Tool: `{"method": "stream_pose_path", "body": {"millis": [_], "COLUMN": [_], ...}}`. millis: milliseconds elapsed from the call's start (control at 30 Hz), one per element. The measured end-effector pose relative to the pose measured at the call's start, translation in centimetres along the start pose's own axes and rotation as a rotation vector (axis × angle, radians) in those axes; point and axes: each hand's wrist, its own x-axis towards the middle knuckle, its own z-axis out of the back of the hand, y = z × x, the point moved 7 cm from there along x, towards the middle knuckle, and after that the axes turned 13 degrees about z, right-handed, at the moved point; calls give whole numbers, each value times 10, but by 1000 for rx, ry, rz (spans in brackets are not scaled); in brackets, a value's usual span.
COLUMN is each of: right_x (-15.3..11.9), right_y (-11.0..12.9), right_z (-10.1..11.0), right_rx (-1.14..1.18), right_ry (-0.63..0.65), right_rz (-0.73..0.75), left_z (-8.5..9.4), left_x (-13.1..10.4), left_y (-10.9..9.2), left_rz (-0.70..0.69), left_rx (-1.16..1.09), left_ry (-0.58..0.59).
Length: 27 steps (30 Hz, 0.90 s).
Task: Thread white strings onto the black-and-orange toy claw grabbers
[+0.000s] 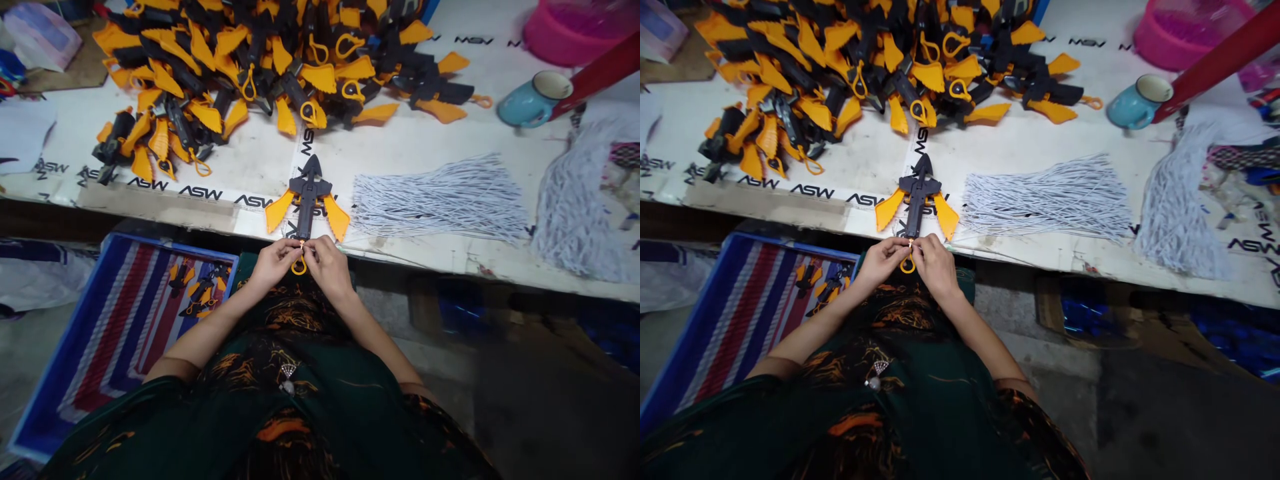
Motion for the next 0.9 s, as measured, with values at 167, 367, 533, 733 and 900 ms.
{"method": "stream_pose_path", "body": {"millis": [167,367,533,733,900], "right_x": [0,2,8,10,11], "right_y": [-1,0,6,7,7], "right_z": [5,6,16,12,16], "right_rx": [101,65,20,-20,16], "right_ry": [-3,-10,-19,22,9], "right_rz": [-30,-45,25,60,62], "left_z": [-2,-3,-7,24,69], "left_x": [2,10,14,-3,-21], "left_y": [1,-13,-22,-46,-70], "left_rz": [31,6,-89,-177,-205], "left_rx": [-2,171,327,279,37], "left_ry": [43,183,230,46,-70]}}
